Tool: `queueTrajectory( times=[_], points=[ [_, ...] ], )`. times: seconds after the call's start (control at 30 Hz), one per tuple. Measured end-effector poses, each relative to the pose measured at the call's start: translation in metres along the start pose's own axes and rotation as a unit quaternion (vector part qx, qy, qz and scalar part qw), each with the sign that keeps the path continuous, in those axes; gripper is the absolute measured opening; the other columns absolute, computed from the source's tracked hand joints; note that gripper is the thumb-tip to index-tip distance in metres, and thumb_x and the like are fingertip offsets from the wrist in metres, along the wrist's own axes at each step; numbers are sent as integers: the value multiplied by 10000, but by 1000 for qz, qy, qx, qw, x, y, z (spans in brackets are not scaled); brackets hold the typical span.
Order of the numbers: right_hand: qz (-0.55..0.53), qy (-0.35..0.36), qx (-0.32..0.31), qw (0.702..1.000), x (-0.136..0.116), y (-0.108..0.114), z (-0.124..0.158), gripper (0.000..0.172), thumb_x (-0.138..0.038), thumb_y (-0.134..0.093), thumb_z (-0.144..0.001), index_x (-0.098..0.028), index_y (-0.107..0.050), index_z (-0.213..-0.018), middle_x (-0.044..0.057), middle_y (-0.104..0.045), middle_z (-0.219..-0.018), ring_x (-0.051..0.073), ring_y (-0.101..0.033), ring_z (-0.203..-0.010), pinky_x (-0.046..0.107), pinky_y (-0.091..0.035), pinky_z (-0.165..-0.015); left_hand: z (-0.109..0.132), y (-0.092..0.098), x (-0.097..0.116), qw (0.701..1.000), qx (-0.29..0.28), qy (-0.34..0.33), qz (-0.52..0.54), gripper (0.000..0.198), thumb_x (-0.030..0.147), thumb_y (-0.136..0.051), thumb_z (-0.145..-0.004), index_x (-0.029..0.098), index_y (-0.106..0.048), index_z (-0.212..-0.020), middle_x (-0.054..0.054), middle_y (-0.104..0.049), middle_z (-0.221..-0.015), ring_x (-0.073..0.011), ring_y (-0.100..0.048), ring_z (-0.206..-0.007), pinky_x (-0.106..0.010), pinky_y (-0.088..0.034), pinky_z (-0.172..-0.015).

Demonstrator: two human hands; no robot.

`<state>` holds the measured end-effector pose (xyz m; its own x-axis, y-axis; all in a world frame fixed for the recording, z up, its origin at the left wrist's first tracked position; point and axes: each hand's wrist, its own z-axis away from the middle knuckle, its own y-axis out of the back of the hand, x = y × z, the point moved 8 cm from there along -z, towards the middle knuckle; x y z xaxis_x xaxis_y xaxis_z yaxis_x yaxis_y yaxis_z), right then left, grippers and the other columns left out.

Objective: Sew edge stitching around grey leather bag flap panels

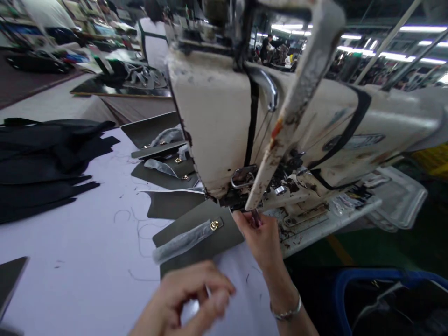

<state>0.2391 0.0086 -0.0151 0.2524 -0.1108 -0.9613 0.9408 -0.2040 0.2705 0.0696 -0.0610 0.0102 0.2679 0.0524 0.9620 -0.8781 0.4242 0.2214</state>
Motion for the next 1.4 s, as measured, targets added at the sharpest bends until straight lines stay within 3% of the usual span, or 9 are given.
queueTrajectory(
  times=[0.1, 0.17, 0.27, 0.37, 0.57, 0.93, 1.13, 1.27, 1.4],
  points=[
    [-22, 35, 21, 999, -30, 13, 21, 398, -512, -672, -897, -159, -690, -713, 7, -592, -644, 125, -483, -613, 249, -362, -602, -41, 88, 14, 940, 228, -112, -227, 247, 390, -609, -932, 253, -733, -1097, -54, -727, -1063, -201, -662, -970, -306, -524, -841],
    [-112, 4, -65, 992, -43, -8, 38, 429, -545, -691, -887, -162, -642, -700, -12, -534, -632, 103, -426, -587, 227, -330, -558, -80, 115, 6, 883, 226, -145, -385, 295, 318, -593, -924, 196, -716, -1163, -107, -700, -1180, -266, -622, -1119, -400, -488, -981],
    [-297, -141, -236, 914, -49, -66, 67, 508, -662, -730, -821, -178, -589, -758, -81, -375, -566, 62, -235, -487, 203, -189, -466, -125, 125, -25, 857, 133, -122, -483, 268, 350, -592, -921, 217, -756, -1087, -100, -715, -1147, -271, -644, -1079, -387, -500, -929],
    [-481, -272, -327, 767, -54, -116, 81, 586, -771, -594, -863, -188, -613, -909, -95, -343, -579, 56, -155, -455, 199, -115, -443, -124, 128, -30, 833, 158, -105, -520, 302, 373, -525, -961, 238, -765, -1085, -89, -712, -1083, -252, -665, -969, -335, -490, -754],
    [-615, -359, -242, 658, -43, -147, 56, 481, -484, -339, -1097, -151, -648, -938, -66, -375, -579, 62, -259, -421, 174, -195, -442, -68, 129, 1, 781, 283, -127, -542, 382, 291, -497, -977, 278, -677, -1313, -54, -686, -1042, -201, -641, -854, -291, -417, -629],
    [-653, -347, -123, 662, -37, -155, 33, 441, -372, -326, -1122, -157, -603, -855, -79, -371, -541, 59, -260, -384, 175, -178, -392, -50, 122, 2, 753, 315, -141, -560, 372, 268, -561, -961, 292, -695, -1308, -30, -700, -983, -182, -644, -814, -286, -396, -596],
    [-641, -326, -155, 678, -37, -156, 46, 433, -404, -382, -1104, -129, -649, -902, -69, -410, -568, 44, -244, -402, 173, -166, -408, -72, 150, 35, 693, 347, -91, -625, 373, 296, -446, -1017, 361, -684, -1296, -9, -711, -1007, -154, -510, -660, -297, -234, -545],
    [-582, -285, -219, 729, -40, -149, 64, 416, -513, -614, -969, -108, -705, -1002, -49, -479, -624, 35, -226, -439, 187, -143, -437, -105, 159, 78, 661, 378, -157, -629, 490, 174, -385, -1014, 295, -528, -1466, -85, -591, -1403, -233, -595, -1056, -315, -341, -680],
    [-474, -188, -195, 837, -35, -110, 67, 467, -584, -683, -892, -131, -725, -996, -29, -510, -675, 41, -218, -487, 211, -126, -477, -119, 137, 74, 712, 311, -198, -597, 509, 193, -495, -978, 220, -502, -1486, -142, -510, -1507, -293, -584, -1231, -332, -441, -813]
  ],
)
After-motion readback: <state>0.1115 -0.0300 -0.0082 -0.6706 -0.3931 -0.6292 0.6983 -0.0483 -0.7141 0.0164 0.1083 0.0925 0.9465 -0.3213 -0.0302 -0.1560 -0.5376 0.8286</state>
